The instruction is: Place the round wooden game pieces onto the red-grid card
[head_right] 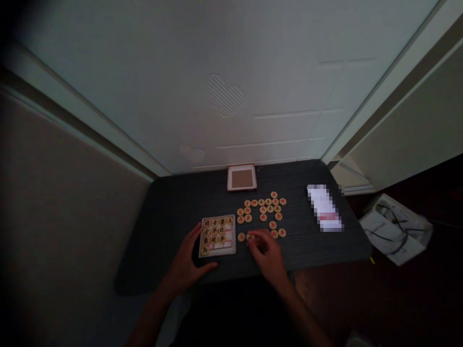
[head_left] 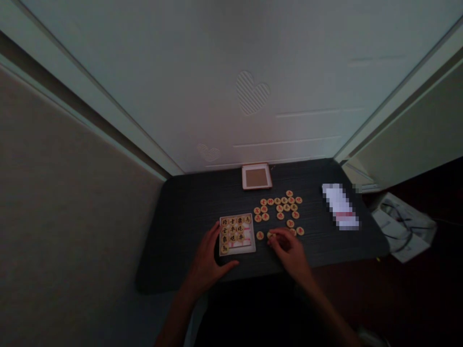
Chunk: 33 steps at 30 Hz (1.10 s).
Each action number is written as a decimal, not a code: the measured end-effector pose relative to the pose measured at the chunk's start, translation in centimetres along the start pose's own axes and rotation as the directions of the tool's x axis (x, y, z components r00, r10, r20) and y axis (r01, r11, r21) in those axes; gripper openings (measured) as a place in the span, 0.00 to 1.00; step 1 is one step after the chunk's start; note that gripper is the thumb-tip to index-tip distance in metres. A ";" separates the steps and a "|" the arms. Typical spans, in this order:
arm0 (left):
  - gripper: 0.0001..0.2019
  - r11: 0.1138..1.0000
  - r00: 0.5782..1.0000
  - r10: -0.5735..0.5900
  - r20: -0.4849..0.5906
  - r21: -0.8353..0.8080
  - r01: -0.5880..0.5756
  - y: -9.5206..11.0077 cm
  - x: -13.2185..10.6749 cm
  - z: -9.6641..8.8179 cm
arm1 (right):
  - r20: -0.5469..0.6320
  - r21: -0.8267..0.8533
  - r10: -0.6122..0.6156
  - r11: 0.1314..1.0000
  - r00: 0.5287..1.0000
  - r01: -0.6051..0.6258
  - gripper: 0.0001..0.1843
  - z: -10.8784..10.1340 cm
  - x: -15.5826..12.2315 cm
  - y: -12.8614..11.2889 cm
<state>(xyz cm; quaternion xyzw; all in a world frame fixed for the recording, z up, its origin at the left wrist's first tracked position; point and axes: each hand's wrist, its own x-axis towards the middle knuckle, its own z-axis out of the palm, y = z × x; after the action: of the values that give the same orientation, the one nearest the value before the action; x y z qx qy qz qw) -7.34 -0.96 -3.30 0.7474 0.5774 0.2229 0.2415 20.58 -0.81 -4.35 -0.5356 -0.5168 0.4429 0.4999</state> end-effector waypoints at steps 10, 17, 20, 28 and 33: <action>0.44 0.996 0.997 -0.008 -0.082 0.083 0.015 0.0 0.4 1.4 | 0.084 0.014 0.091 0.996 0.992 -0.093 0.17 0.3 0.1 0.9; 0.44 0.996 0.994 -0.011 -0.113 0.082 0.020 0.2 0.7 1.7 | 0.082 0.011 0.134 0.991 0.988 -0.135 0.17 0.3 0.2 0.9; 0.44 0.995 0.993 -0.003 -0.119 0.100 0.015 0.1 0.7 1.9 | 0.078 -0.003 0.159 0.987 0.984 -0.159 0.18 0.2 0.1 0.8; 0.43 0.989 0.992 0.023 -0.123 0.149 -0.005 -0.1 0.6 2.0 | 0.051 0.003 0.148 0.989 0.988 -0.148 0.18 0.4 0.0 0.7; 0.43 0.992 0.991 0.024 -0.130 0.127 -0.008 0.0 0.5 1.9 | 0.070 0.045 0.118 0.992 0.991 -0.121 0.15 1.2 0.0 -0.3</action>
<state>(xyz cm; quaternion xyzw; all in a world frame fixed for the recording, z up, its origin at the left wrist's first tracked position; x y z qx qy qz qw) -6.10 -0.62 -4.76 0.7494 0.5990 0.2368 0.1535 19.35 -0.76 -4.13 -0.5380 -0.4891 0.5023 0.4680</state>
